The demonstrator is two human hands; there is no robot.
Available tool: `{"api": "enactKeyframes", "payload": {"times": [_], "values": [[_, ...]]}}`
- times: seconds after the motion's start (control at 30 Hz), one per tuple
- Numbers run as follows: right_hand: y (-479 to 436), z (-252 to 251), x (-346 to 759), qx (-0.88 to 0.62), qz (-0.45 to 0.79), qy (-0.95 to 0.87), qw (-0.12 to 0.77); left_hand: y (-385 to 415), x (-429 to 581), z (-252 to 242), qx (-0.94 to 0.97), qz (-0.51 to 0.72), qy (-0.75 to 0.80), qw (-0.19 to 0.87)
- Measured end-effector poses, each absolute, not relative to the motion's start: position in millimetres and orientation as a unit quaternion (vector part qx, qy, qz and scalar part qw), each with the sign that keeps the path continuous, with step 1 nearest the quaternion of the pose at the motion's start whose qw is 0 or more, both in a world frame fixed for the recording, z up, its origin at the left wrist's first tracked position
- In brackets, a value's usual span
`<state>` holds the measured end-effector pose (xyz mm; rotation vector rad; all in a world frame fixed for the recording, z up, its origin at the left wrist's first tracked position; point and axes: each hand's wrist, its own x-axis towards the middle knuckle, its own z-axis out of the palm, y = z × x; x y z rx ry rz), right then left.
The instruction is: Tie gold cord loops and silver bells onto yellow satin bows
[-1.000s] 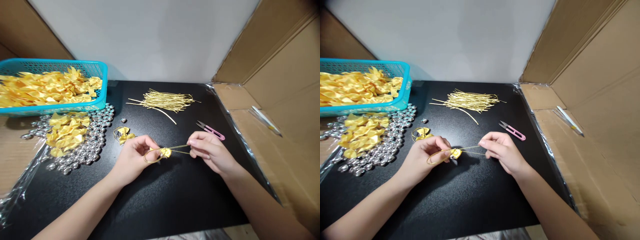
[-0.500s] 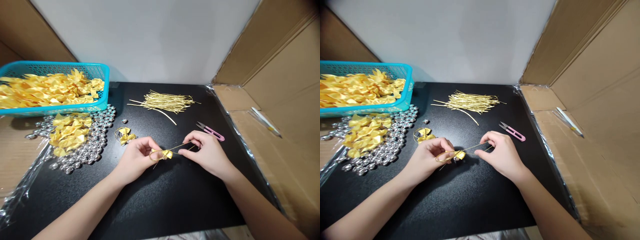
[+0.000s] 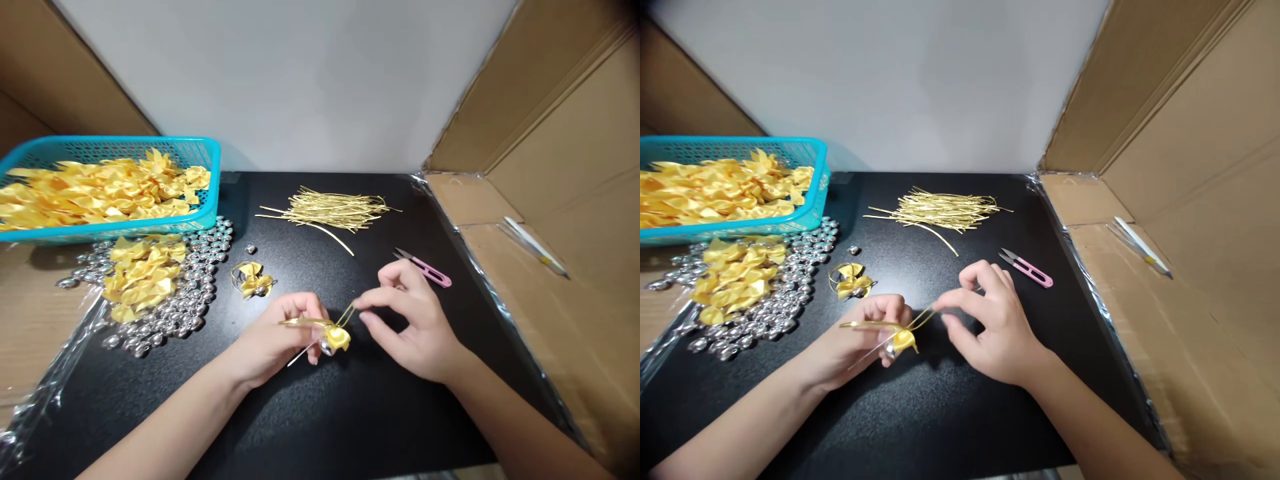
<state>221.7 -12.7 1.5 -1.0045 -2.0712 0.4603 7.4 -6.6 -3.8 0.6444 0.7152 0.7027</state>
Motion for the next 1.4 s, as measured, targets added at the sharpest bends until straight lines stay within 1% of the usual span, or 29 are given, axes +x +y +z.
{"api": "enactKeyframes", "payload": {"times": [0.07,0.17,0.33,0.43,0.77,1.0,1.07,1.13,1.3,1.4], "values": [[-13,4,222,-0.384,0.171,-0.829,0.37,-9,7,-2,0.301,0.322,0.322,0.838],[-13,5,221,-0.381,0.163,-0.829,0.375,-11,7,-2,0.321,0.31,0.307,0.841],[-14,4,217,-0.37,0.253,-0.79,0.418,-12,7,-6,0.35,0.299,0.304,0.834],[-16,4,213,-0.362,0.271,-0.785,0.424,-12,8,-8,0.366,0.304,0.309,0.824],[-20,7,209,-0.338,0.262,-0.793,0.434,-15,8,-15,0.4,0.348,0.254,0.809],[-22,11,213,-0.365,0.192,-0.786,0.461,-12,7,-12,0.411,0.378,0.259,0.788],[-22,10,213,-0.358,0.193,-0.797,0.446,-12,8,-10,0.42,0.373,0.26,0.785],[-21,9,214,-0.353,0.205,-0.814,0.413,-12,9,-9,0.43,0.361,0.27,0.782],[-19,4,217,-0.373,0.261,-0.825,0.336,-13,9,-8,0.437,0.355,0.294,0.772],[-16,4,220,-0.397,0.269,-0.813,0.331,-13,8,-7,0.441,0.349,0.307,0.768]]}}
